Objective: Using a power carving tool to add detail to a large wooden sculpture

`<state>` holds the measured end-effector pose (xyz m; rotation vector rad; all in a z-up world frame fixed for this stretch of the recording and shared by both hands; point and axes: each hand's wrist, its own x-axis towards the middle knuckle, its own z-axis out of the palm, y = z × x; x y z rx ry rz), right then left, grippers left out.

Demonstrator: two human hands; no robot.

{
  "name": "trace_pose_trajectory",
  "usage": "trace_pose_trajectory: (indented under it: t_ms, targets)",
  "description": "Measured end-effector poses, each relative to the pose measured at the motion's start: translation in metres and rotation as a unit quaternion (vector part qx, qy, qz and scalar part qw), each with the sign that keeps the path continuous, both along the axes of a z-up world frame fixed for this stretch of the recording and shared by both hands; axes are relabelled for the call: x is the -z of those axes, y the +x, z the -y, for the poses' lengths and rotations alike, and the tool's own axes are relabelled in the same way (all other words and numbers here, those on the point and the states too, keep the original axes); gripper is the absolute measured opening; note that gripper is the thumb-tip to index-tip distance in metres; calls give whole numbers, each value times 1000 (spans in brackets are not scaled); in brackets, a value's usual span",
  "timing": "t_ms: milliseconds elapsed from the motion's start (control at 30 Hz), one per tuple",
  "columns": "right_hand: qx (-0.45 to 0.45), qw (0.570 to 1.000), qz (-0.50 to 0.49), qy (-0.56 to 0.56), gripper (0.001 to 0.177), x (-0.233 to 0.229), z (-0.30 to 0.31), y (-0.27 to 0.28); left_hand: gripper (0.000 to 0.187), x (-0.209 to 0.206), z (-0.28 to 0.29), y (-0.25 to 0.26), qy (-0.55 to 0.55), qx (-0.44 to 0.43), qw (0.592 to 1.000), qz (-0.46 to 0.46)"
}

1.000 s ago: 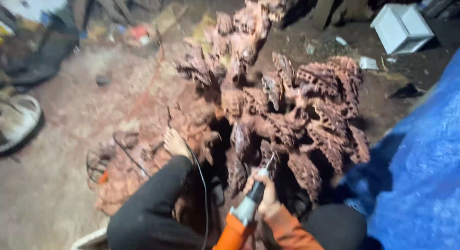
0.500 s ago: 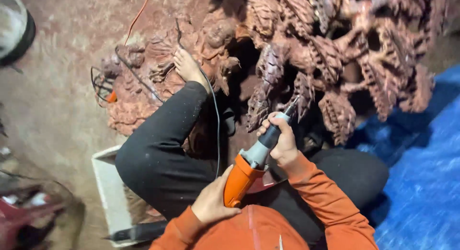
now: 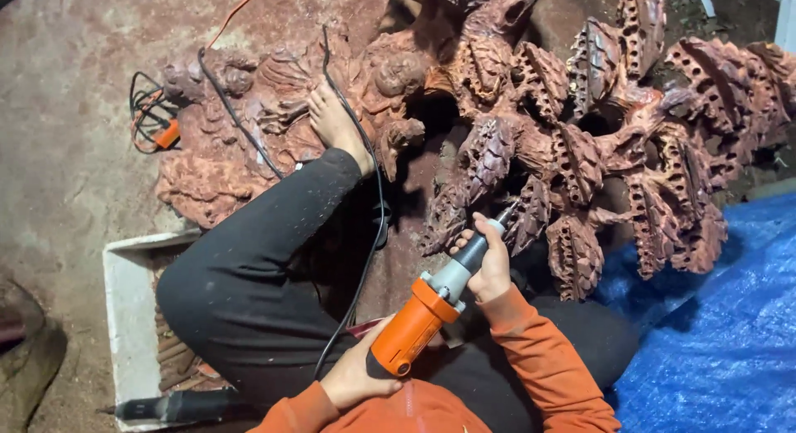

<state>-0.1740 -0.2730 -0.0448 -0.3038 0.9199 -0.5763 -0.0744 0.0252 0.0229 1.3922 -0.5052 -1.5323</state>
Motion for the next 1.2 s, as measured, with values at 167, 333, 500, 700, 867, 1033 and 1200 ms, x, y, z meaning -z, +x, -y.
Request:
trace_pose_trajectory:
  t_ms: [167, 333, 500, 700, 867, 1033, 1200]
  targets:
    - [42, 998, -31, -42, 45, -3, 1, 1, 107, 23, 15, 2, 1, 14, 1000, 13]
    - [77, 990, -63, -99, 33, -14, -7, 11, 112, 27, 18, 3, -4, -3, 1000, 2]
    - [84, 984, -92, -125, 45, -9, -9, 17, 111, 51, 17, 9, 21, 15, 999, 30]
    - [101, 982, -85, -133, 44, -9, -11, 22, 106, 61, 23, 31, -6, 58, 991, 125]
    - [106, 981, -96, -133, 40, -7, -13, 22, 104, 44, 26, 43, 19, 79, 989, 122]
    - [117, 985, -71, -105, 36, -1, -9, 23, 104, 25, 35, 62, 61, 81, 990, 102]
    - [116, 982, -102, -111, 38, -6, -12, 27, 106, 52, 30, 58, 29, 65, 996, 54]
